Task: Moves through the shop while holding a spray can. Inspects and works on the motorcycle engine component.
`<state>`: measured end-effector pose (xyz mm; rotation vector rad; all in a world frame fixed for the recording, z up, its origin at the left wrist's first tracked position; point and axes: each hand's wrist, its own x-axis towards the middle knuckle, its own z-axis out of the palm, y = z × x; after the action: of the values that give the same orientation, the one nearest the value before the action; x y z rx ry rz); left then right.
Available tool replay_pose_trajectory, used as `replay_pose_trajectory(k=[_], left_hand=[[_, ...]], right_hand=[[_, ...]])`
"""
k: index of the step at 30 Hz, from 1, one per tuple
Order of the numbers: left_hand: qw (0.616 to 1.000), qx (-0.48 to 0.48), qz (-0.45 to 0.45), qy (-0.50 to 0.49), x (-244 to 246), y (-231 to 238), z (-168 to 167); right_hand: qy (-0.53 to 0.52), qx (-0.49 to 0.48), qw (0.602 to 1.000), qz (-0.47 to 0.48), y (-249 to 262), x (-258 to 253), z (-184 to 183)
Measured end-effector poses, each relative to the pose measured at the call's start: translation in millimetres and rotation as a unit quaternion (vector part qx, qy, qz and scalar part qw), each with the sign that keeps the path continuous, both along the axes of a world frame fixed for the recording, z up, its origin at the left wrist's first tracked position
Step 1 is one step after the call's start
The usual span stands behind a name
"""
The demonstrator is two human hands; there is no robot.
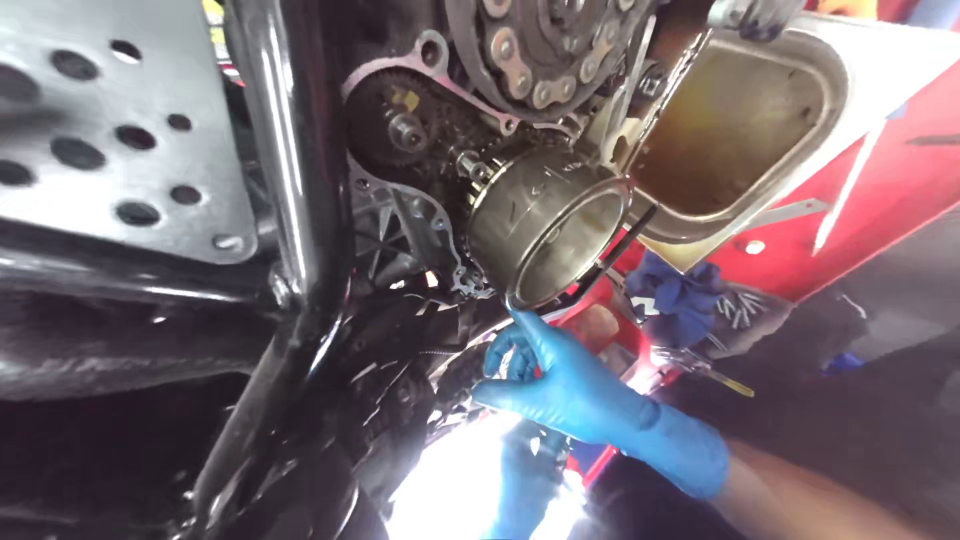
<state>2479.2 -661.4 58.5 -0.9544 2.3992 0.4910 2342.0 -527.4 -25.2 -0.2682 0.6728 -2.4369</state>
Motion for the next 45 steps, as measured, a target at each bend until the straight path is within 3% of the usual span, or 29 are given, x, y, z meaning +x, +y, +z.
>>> replay_pose_trajectory(k=[3, 7, 14, 21, 33, 38, 42, 45], left_hand=[[0.99, 0.093, -0.037, 0.101, 30.2, -32.6, -15.6], [0.988, 0.121, -0.001, 0.095, 27.1, -27.1, -15.0], [0.992, 0.091, -0.036, 0.083, 24.0, -25.4, -14.7], [0.984, 0.134, -0.024, 0.115, 24.6, -22.5, -15.6], [0.983, 0.144, -0.047, 0.104, 41.1, -41.1, -25.0], [0.996, -0.006, 0.079, -0.05, -8.3, 12.3, -6.8], [0.986, 0.144, -0.017, 0.08, 59.4, -57.1, -33.4], [0.997, 0.044, 0.055, -0.011, 9.2, -5.7, -11.7]], right_hand=[[-0.004, 0.002, 1.0, -0.007, -5.3, -0.7, -0.8], [-0.002, 0.024, 1.0, -0.006, -9.3, -0.8, -1.0], [0.05, 0.132, 0.988, -0.062, -17.6, 3.1, -0.8], [0.078, 0.193, 0.97, -0.128, -21.6, 3.2, 1.9], [0.106, 0.28, 0.939, -0.167, -20.6, -3.9, 3.2], [0.1, 0.287, 0.941, -0.147, -17.4, -6.1, 5.2], [0.085, 0.297, 0.936, -0.169, -19.8, -4.2, 2.8], [0.07, 0.282, 0.936, -0.197, -19.8, -1.5, 0.7]])
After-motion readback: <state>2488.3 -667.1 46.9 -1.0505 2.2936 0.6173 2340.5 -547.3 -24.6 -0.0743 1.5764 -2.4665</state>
